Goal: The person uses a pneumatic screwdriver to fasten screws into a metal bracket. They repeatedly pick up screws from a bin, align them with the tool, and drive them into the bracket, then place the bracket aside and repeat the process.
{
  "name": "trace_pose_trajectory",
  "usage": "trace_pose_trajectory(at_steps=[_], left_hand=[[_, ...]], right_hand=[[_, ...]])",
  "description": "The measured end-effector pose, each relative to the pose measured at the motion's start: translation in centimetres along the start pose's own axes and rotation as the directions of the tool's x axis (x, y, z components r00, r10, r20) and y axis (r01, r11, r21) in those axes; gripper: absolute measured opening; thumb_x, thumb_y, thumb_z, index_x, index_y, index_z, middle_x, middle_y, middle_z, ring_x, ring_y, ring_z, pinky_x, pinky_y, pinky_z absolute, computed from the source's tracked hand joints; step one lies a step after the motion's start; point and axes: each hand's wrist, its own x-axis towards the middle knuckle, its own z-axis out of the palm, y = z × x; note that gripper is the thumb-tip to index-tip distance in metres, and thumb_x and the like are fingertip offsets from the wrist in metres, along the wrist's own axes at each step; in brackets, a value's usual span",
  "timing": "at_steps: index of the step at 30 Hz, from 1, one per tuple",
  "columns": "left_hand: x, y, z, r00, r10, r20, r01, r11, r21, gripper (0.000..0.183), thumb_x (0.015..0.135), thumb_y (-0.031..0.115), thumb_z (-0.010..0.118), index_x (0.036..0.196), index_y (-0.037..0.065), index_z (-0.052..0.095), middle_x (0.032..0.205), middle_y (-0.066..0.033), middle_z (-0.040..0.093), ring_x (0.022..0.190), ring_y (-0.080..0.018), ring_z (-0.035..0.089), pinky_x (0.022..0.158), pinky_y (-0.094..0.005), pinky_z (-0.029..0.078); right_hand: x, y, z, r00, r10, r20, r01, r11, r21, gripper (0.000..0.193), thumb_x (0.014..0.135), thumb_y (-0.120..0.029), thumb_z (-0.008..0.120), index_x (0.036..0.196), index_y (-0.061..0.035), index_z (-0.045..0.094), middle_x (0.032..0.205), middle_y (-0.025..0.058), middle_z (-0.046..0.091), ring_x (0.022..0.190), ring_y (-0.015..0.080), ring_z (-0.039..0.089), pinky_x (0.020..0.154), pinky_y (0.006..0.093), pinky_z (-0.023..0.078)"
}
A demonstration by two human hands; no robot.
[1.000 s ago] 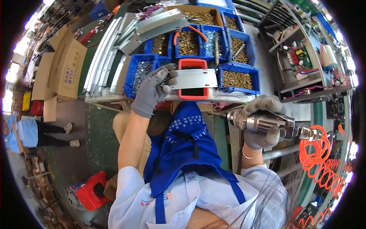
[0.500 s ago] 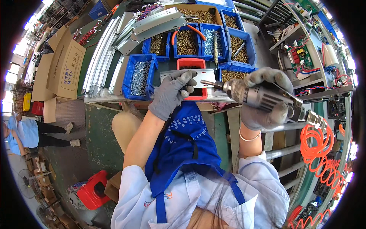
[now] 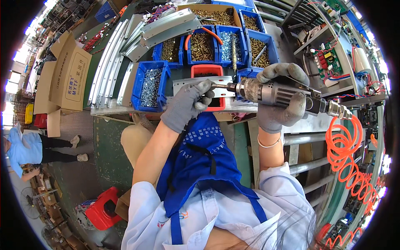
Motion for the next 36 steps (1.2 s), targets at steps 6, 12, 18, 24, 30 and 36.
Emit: trace_pose_trajectory(at_steps=[6,12,18,24,30,36], left_hand=[[1.0,-0.6,1.3,0.997,0.027,-0.076,-0.028,0.999,-0.014,0.025,0.094,0.023,0.057,0.106,0.001,0.063,0.079,-0.0033,0.061,0.06,-0.0044,0.049,0.044,-0.0156,0.036],[2.4,-0.8,2.9,0.884,0.467,0.035,-0.289,0.485,0.825,0.022,0.089,0.017,0.057,0.103,0.003,0.068,0.075,-0.0085,0.066,0.065,-0.0168,0.058,0.056,-0.0294,0.045],[5.4,-3.2,2.0,0.834,0.492,0.25,-0.175,-0.192,0.966,0.017,0.079,0.017,0.058,0.092,0.01,0.067,0.083,-0.0119,0.065,0.078,-0.0319,0.063,0.067,-0.0426,0.05],[5.0,-3.3,2.0,0.833,0.495,0.245,-0.168,-0.195,0.966,0.019,0.078,0.016,0.059,0.095,0.011,0.066,0.09,-0.0113,0.064,0.079,-0.0318,0.063,0.069,-0.0422,0.051],[4.8,-3.6,1.9,0.821,0.517,0.24,-0.179,-0.166,0.97,0.021,0.079,0.017,0.06,0.099,0.01,0.067,0.09,-0.0115,0.064,0.08,-0.0319,0.063,0.07,-0.0415,0.05],[4.9,-3.6,2.0,0.841,0.494,0.22,-0.146,-0.186,0.972,0.024,0.08,0.017,0.061,0.102,0.009,0.067,0.091,-0.0118,0.065,0.08,-0.032,0.063,0.071,-0.0408,0.05]], right_hand=[[-0.1,0.1,-0.2,1.0,-0.024,-0.02,0.023,0.999,-0.03,0.045,0.087,-0.032,0.059,0.117,-0.0009,0.05,0.102,0.0165,0.06,0.087,0.0281,0.063,0.077,0.0423,0.055],[1.2,1.5,-1.7,0.997,0.031,-0.078,-0.033,0.999,-0.028,0.031,0.092,-0.016,0.048,0.118,0.0006,0.047,0.099,0.0154,0.059,0.084,0.0259,0.062,0.076,0.0408,0.055],[2.2,3.5,-2.6,0.981,0.074,-0.177,-0.133,0.929,-0.346,0.021,0.085,-0.004,0.053,0.104,0.0044,0.058,0.086,0.0121,0.063,0.07,0.018,0.063,0.064,0.032,0.055],[3.8,4.0,-3.4,0.999,0.021,-0.037,-0.036,0.87,-0.492,0.017,0.084,-0.003,0.058,0.099,0.0035,0.06,0.079,0.0085,0.064,0.065,0.0135,0.062,0.06,0.0265,0.052],[5.0,5.2,-2.0,0.99,0.118,0.071,-0.053,0.8,-0.598,0.01,0.081,-0.002,0.063,0.09,0.0016,0.064,0.07,-0.0018,0.058,0.06,0.0029,0.051,0.054,0.0198,0.042],[5.8,6.2,-0.9,0.966,0.225,0.131,-0.094,0.772,-0.628,0.015,0.078,-0.011,0.069,0.087,0.0002,0.064,0.066,-0.0026,0.059,0.058,0.0022,0.052,0.052,0.0197,0.043]])
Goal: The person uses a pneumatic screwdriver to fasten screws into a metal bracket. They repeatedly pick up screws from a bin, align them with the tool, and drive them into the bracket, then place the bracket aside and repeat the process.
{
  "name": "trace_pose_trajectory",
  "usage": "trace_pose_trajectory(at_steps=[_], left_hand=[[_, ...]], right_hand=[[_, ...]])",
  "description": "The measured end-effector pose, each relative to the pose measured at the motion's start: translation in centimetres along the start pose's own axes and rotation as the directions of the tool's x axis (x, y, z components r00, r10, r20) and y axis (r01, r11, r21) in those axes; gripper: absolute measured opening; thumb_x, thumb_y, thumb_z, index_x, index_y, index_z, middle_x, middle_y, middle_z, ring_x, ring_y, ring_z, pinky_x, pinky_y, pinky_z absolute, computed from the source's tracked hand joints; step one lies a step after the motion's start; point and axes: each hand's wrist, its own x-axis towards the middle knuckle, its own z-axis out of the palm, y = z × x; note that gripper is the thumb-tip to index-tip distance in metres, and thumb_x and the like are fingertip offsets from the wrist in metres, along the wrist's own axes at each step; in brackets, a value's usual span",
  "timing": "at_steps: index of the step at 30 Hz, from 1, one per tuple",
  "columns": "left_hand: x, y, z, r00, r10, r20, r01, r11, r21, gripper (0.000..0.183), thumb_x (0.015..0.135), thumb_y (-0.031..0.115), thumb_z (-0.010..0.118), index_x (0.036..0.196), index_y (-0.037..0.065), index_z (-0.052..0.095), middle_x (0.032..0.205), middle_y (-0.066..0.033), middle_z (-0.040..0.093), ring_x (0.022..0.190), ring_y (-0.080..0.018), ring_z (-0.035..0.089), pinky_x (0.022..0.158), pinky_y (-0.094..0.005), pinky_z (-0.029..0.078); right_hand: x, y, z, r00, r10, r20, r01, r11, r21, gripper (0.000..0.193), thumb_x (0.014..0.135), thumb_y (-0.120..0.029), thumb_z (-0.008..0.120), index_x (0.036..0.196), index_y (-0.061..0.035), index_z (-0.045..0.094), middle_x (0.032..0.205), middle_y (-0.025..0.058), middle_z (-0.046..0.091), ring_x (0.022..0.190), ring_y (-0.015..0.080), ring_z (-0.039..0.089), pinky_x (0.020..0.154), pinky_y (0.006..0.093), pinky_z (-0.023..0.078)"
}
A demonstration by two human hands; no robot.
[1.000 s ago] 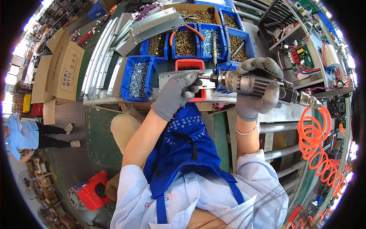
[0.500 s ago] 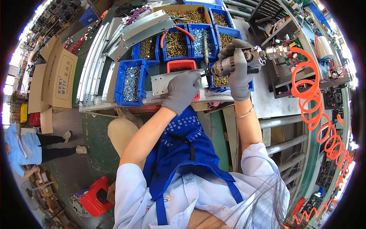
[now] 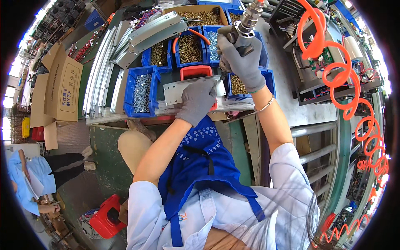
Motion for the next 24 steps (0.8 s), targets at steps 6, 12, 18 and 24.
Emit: trace_pose_trajectory(at_steps=[6,12,18,24], left_hand=[[0.3,-1.0,0.5,0.997,0.071,-0.043,-0.073,0.996,-0.048,0.023,0.078,0.015,0.058,0.1,0.009,0.065,0.092,-0.0115,0.065,0.08,-0.0293,0.064,0.069,-0.0402,0.05],[0.6,-3.3,-3.6,0.895,-0.074,0.44,0.444,0.055,-0.894,0.034,0.089,0.004,0.05,0.122,-0.006,0.053,0.109,-0.0147,0.063,0.092,-0.0199,0.065,0.076,-0.0288,0.056],[-1.6,-2.4,-4.3,0.895,-0.081,0.439,0.401,-0.288,-0.87,0.03,0.091,0.001,0.051,0.12,-0.006,0.053,0.112,-0.0179,0.062,0.095,-0.0221,0.066,0.07,-0.0204,0.06],[-2.0,-2.4,-3.6,0.869,-0.203,0.451,0.382,-0.305,-0.873,0.027,0.091,0.001,0.052,0.118,-0.006,0.055,0.107,-0.0167,0.064,0.091,-0.0226,0.067,0.068,-0.0201,0.06]], right_hand=[[0.4,-0.4,-0.3,0.994,0.03,0.104,-0.028,0.999,-0.023,0.021,0.083,-0.009,0.065,0.1,0.0029,0.064,0.072,0.001,0.061,0.057,0.0035,0.052,0.051,0.02,0.043],[-1.8,-4.8,-0.6,0.992,-0.107,-0.07,0.121,0.961,0.248,0.024,0.084,-0.004,0.059,0.107,0.0032,0.06,0.088,0.0068,0.064,0.074,0.0116,0.061,0.066,0.0257,0.052],[-6.7,-6.3,-1.5,0.986,-0.078,-0.146,0.14,0.866,0.48,0.052,0.082,-0.036,0.063,0.12,-0.0014,0.051,0.103,0.0152,0.06,0.092,0.0257,0.06,0.079,0.0401,0.05],[-7.7,-6.4,-1.7,0.978,-0.109,-0.176,0.187,0.83,0.525,0.051,0.082,-0.033,0.065,0.12,-0.0019,0.052,0.107,0.0156,0.061,0.096,0.0272,0.061,0.082,0.0404,0.051]])
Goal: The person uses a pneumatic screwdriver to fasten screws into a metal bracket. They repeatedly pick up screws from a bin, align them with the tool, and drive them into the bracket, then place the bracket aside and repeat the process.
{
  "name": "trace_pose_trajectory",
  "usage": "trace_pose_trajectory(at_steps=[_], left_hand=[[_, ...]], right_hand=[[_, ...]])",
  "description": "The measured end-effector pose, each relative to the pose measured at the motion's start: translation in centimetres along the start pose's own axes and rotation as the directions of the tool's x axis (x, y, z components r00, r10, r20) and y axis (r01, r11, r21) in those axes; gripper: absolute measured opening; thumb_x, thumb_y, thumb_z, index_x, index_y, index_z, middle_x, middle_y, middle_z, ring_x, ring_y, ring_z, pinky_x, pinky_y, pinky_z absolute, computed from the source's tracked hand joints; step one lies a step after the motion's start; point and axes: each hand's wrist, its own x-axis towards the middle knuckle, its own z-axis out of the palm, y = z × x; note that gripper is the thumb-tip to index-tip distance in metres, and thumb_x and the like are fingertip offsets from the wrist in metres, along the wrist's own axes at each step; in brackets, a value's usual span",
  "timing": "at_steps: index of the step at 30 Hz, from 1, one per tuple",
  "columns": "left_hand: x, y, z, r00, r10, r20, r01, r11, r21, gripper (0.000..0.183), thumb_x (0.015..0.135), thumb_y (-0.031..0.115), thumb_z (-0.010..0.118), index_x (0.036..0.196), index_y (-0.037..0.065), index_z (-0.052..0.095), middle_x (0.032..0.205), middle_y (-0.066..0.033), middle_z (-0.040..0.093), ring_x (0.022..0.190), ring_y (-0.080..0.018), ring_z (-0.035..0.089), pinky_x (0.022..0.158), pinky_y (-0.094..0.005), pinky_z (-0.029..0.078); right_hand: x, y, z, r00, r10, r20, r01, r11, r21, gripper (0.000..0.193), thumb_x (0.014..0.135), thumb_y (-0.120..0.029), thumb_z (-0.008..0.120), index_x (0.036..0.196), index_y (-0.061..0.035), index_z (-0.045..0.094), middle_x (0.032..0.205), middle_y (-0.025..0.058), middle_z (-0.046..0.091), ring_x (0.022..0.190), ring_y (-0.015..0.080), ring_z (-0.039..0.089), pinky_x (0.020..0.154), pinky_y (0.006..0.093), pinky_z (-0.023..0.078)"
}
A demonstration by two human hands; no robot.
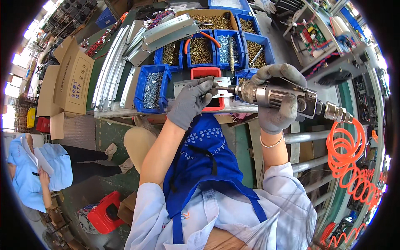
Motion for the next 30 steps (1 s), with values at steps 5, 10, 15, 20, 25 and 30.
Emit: trace_pose_trajectory(at_steps=[5,10,15,20,25,30], left_hand=[[-0.2,0.1,1.5,1.0,0.023,-0.013,-0.025,0.995,-0.097,0.026,0.091,0.001,0.054,0.116,-0.004,0.057,0.1,-0.0134,0.066,0.087,-0.0206,0.067,0.073,-0.0236,0.06],[-0.8,0.4,1.0,1.0,0.023,0.01,-0.023,0.999,-0.027,0.026,0.09,-0.001,0.052,0.115,-0.004,0.057,0.099,-0.0136,0.067,0.089,-0.0207,0.067,0.075,-0.0247,0.06],[-0.7,0.2,0.7,0.999,0.043,-0.014,-0.043,0.999,-0.018,0.027,0.09,-0.002,0.051,0.116,-0.006,0.056,0.1,-0.0149,0.066,0.091,-0.0215,0.067,0.077,-0.0257,0.06],[-0.5,0.1,0.7,0.998,0.034,0.052,-0.03,0.997,-0.073,0.027,0.093,0.001,0.05,0.119,-0.006,0.054,0.102,-0.0162,0.065,0.09,-0.0225,0.067,0.078,-0.0253,0.059],[-0.8,0.3,0.8,1.0,0.025,0.013,-0.025,0.999,0.025,0.027,0.093,0.007,0.053,0.118,-0.004,0.056,0.1,-0.0147,0.066,0.085,-0.0176,0.068,0.067,-0.0197,0.059],[-0.5,0.0,-0.3,0.997,0.011,0.077,-0.016,0.998,0.063,0.029,0.093,0.017,0.059,0.116,-0.001,0.058,0.096,-0.0111,0.067,0.076,-0.0109,0.066,0.055,-0.0155,0.056]], right_hand=[[0.1,0.5,-0.1,0.999,-0.013,0.029,0.013,1.0,-0.008,0.051,0.081,-0.032,0.066,0.121,-0.0022,0.052,0.108,0.0163,0.062,0.095,0.0271,0.062,0.082,0.0399,0.053],[0.3,0.5,0.3,1.0,0.007,-0.03,-0.009,0.997,-0.074,0.057,0.079,-0.038,0.073,0.119,-0.0044,0.05,0.106,0.0146,0.061,0.092,0.025,0.064,0.08,0.0399,0.056],[0.4,0.5,0.8,1.0,-0.018,-0.023,0.016,0.995,-0.098,0.056,0.08,-0.038,0.072,0.119,-0.0039,0.05,0.105,0.0144,0.061,0.091,0.0246,0.064,0.08,0.0399,0.056],[0.6,0.7,0.1,1.0,-0.017,-0.001,0.017,0.997,-0.07,0.055,0.08,-0.037,0.072,0.119,-0.0038,0.05,0.106,0.0127,0.061,0.092,0.0243,0.063,0.082,0.0407,0.055],[0.6,0.7,0.2,1.0,0.002,0.0,-0.002,0.999,-0.042,0.055,0.08,-0.035,0.072,0.12,-0.0039,0.051,0.106,0.0123,0.061,0.095,0.0245,0.062,0.084,0.0411,0.054],[0.6,0.8,0.3,1.0,0.003,0.014,-0.003,1.0,-0.025,0.053,0.081,-0.034,0.071,0.12,-0.0036,0.05,0.107,0.0126,0.06,0.095,0.0249,0.062,0.084,0.0409,0.054]])
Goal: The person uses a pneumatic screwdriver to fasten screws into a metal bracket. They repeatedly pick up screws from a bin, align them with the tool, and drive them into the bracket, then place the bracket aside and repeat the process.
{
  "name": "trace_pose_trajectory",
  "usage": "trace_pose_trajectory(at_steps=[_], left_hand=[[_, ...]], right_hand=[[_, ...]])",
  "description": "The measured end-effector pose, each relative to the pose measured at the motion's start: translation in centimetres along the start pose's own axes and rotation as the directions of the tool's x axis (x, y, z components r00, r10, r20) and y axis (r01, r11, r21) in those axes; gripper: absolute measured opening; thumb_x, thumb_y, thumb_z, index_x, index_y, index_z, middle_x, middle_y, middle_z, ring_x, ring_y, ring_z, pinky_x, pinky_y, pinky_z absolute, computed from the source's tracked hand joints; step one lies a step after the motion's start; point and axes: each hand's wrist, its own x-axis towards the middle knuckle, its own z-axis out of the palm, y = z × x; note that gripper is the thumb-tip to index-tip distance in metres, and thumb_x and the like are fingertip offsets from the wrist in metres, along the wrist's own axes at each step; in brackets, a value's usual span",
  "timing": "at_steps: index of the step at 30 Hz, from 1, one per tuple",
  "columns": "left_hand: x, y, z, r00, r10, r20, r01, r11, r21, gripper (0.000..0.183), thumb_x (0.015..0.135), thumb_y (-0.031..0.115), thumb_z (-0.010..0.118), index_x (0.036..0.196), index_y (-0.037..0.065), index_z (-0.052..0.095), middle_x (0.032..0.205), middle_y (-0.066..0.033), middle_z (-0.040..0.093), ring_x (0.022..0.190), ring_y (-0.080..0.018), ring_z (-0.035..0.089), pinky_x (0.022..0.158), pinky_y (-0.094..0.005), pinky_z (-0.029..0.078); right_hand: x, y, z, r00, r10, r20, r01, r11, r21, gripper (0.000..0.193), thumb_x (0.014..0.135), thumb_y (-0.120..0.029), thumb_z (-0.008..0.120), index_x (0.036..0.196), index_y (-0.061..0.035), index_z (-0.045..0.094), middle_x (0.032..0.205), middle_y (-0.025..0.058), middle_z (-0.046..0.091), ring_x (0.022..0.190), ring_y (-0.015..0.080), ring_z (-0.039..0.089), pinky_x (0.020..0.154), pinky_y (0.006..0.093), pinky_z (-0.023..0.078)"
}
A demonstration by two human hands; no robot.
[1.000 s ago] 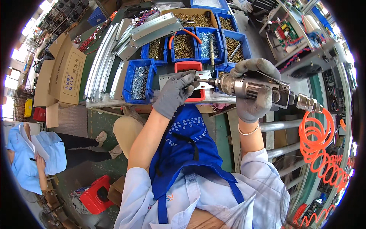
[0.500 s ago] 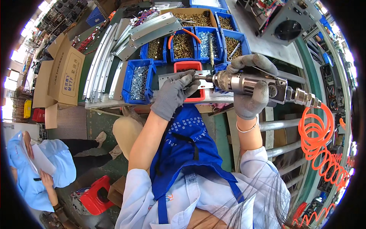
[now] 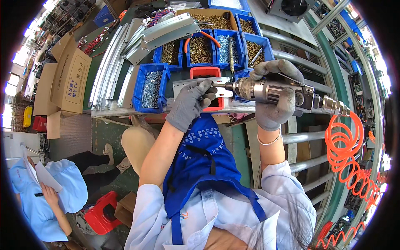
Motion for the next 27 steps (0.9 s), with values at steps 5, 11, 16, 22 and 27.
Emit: trace_pose_trajectory(at_steps=[5,11,16,22,27], left_hand=[[-0.1,0.1,1.3,0.998,0.001,-0.065,-0.006,0.998,-0.068,0.026,0.093,0.018,0.058,0.111,0.0,0.06,0.091,-0.0096,0.066,0.071,-0.0104,0.065,0.054,-0.0168,0.056],[0.1,-0.3,-0.2,0.999,-0.05,0.005,0.05,0.994,-0.1,0.024,0.093,0.02,0.06,0.106,0.0,0.061,0.091,-0.0088,0.066,0.072,-0.0105,0.064,0.055,-0.0175,0.056],[-0.1,0.2,0.5,0.997,-0.083,-0.003,0.083,0.996,0.032,0.029,0.092,0.03,0.06,0.098,0.002,0.061,0.082,-0.0046,0.062,0.06,-0.0054,0.054,0.043,-0.0142,0.041],[0.3,2.0,0.2,0.979,-0.105,0.177,0.05,0.955,0.292,0.034,0.09,0.037,0.063,0.088,0.003,0.06,0.072,0.0009,0.053,0.053,-0.0018,0.041,0.04,-0.0144,0.027],[1.3,1.7,0.2,0.99,0.066,0.126,-0.124,0.841,0.527,0.033,0.087,0.034,0.066,0.09,0.001,0.066,0.067,0.0013,0.052,0.054,-0.0013,0.04,0.046,-0.0166,0.031]], right_hand=[[-0.1,0.2,0.3,0.999,-0.034,-0.039,0.032,0.998,-0.053,0.05,0.081,-0.033,0.062,0.119,-0.002,0.054,0.104,0.0163,0.063,0.092,0.0273,0.062,0.078,0.0382,0.053],[0.2,0.1,0.1,1.0,-0.021,0.003,0.021,1.0,-0.019,0.05,0.083,-0.032,0.068,0.119,-0.0023,0.05,0.106,0.014,0.06,0.094,0.0254,0.062,0.082,0.0403,0.055],[0.6,0.5,0.2,0.999,-0.035,-0.036,0.035,0.999,-0.001,0.044,0.085,-0.03,0.059,0.118,-0.0009,0.053,0.102,0.0164,0.061,0.088,0.0274,0.061,0.077,0.0405,0.053],[1.5,0.5,-0.3,0.988,0.035,-0.154,-0.034,0.999,0.011,0.042,0.088,-0.03,0.049,0.116,0.0004,0.056,0.097,0.0152,0.061,0.083,0.0269,0.059,0.072,0.0388,0.05],[2.1,1.0,-1.0,0.96,0.071,-0.272,-0.067,0.997,0.025,0.041,0.092,-0.031,0.045,0.115,0.0008,0.054,0.095,0.0132,0.06,0.082,0.0236,0.058,0.071,0.0372,0.051]])
